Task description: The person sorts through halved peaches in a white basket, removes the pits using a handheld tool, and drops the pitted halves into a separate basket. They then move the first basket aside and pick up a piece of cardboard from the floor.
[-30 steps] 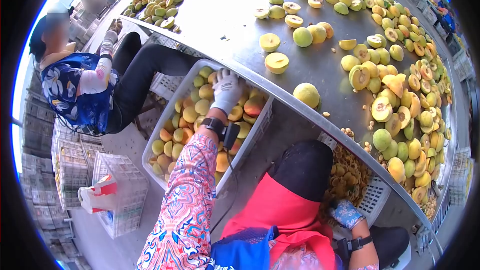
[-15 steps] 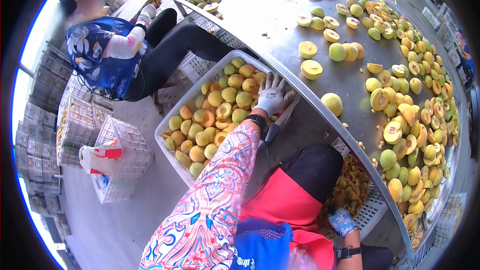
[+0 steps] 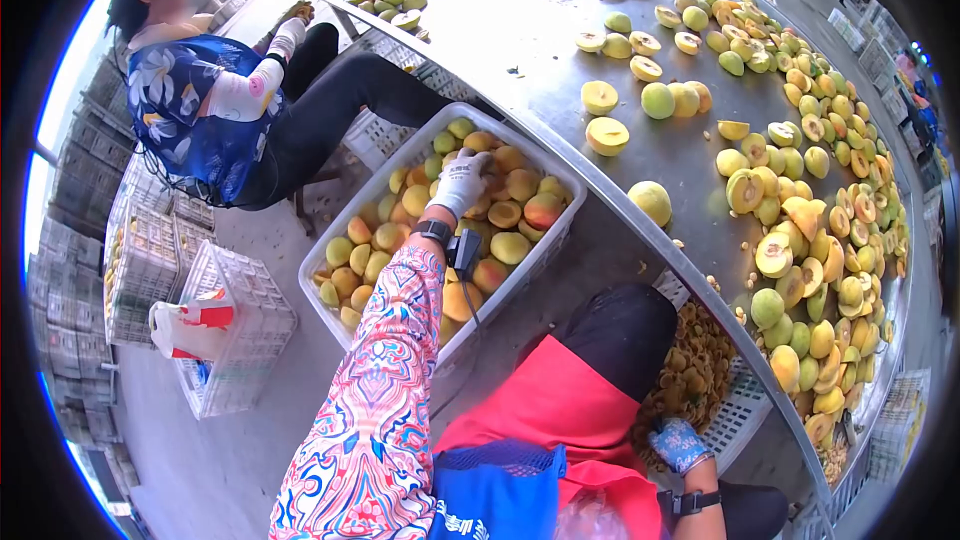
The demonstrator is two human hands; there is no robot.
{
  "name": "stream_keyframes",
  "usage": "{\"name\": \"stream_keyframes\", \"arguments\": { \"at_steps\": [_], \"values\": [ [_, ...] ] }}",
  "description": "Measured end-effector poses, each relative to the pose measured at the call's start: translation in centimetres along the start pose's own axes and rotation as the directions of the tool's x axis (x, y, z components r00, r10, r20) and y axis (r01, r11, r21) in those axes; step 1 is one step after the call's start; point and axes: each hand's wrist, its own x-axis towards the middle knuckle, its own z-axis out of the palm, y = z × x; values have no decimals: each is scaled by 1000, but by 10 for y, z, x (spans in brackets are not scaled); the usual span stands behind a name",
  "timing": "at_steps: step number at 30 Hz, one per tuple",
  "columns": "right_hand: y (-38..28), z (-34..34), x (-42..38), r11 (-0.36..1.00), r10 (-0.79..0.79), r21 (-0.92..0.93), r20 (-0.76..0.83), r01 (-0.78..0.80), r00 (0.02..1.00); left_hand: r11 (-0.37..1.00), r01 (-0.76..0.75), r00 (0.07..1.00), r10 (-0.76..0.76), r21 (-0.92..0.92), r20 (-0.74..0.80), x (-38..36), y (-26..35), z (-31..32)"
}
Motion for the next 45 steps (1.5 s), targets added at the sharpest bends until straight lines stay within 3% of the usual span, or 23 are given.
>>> {"name": "stream_keyframes", "arguments": {
  "at_steps": [2,8,12,14,16,18,19,20,22,24,26,28,30,33,35,36,38,39,42,45],
  "values": [
    [18,13,8,999,-42,-14,-50,42,998,996,-59,998,58,67,16,-1,6,-4],
    [8,1,1,999,41,-1,-1,-41,999,983,115,985,-131,140,111,15,25,-4],
    [0,-4,-3,1000,9,-14,-30,-10,1000,994,46,999,-44,98,-23,17,-5,6],
    [0,-4,-9,1000,-20,-3,-60,20,998,995,-87,993,91,-52,78,14,-6,-12],
    [-3,-7,-10,998,-56,6,-91,57,994,997,-75,997,75,-19,-7,-10,25,-44],
    [-14,-17,-19,988,-45,136,-233,78,972,932,-209,959,137,-296,-247,-29,43,-57],
    [-21,-27,-22,966,103,250,-138,-66,985,891,-315,928,218,-327,-302,-37,54,-63],
    [-16,-17,-18,962,99,271,-257,-27,961,832,-421,886,293,-361,-359,-44,68,-69],
    [-14,-24,-20,998,46,48,-68,-42,997,734,-536,835,390,-417,-388,-59,115,-93],
    [1,-5,-11,999,52,4,-34,-51,998,618,-679,732,522,-397,-439,-63,171,-120],
    [0,-2,-13,998,45,-43,5,-44,999,601,-642,763,561,-476,-321,-59,219,-135],
    [-19,-27,-24,998,24,61,-45,-21,999,564,-725,683,660,-395,-312,-35,258,-129],
    [-21,-34,-30,997,33,69,-56,-29,998,590,-687,711,664,-424,-229,-10,291,-110],
    [-16,-31,-33,993,-21,106,-192,43,981,619,-632,742,658,-467,-131,41,331,-75],
    [-19,-28,-34,990,-62,108,-247,91,967,666,-652,710,704,-362,18,66,360,-65],
    [-24,-34,-37,990,-55,112,-255,86,966,723,-596,748,658,-349,86,74,375,-60],
    [-34,-44,-44,990,-34,130,-94,46,995,820,-504,794,563,-272,227,84,400,-43],
    [-33,-41,-45,991,-45,123,-130,61,991,816,-509,789,569,-275,230,87,409,-33],
    [-33,-38,-51,977,-99,169,-180,130,979,789,-599,729,609,-140,313,78,426,-21],
    [-37,-39,-56,974,-117,171,-188,149,975,707,-680,556,670,-195,493,45,425,-33]
  ]
}}
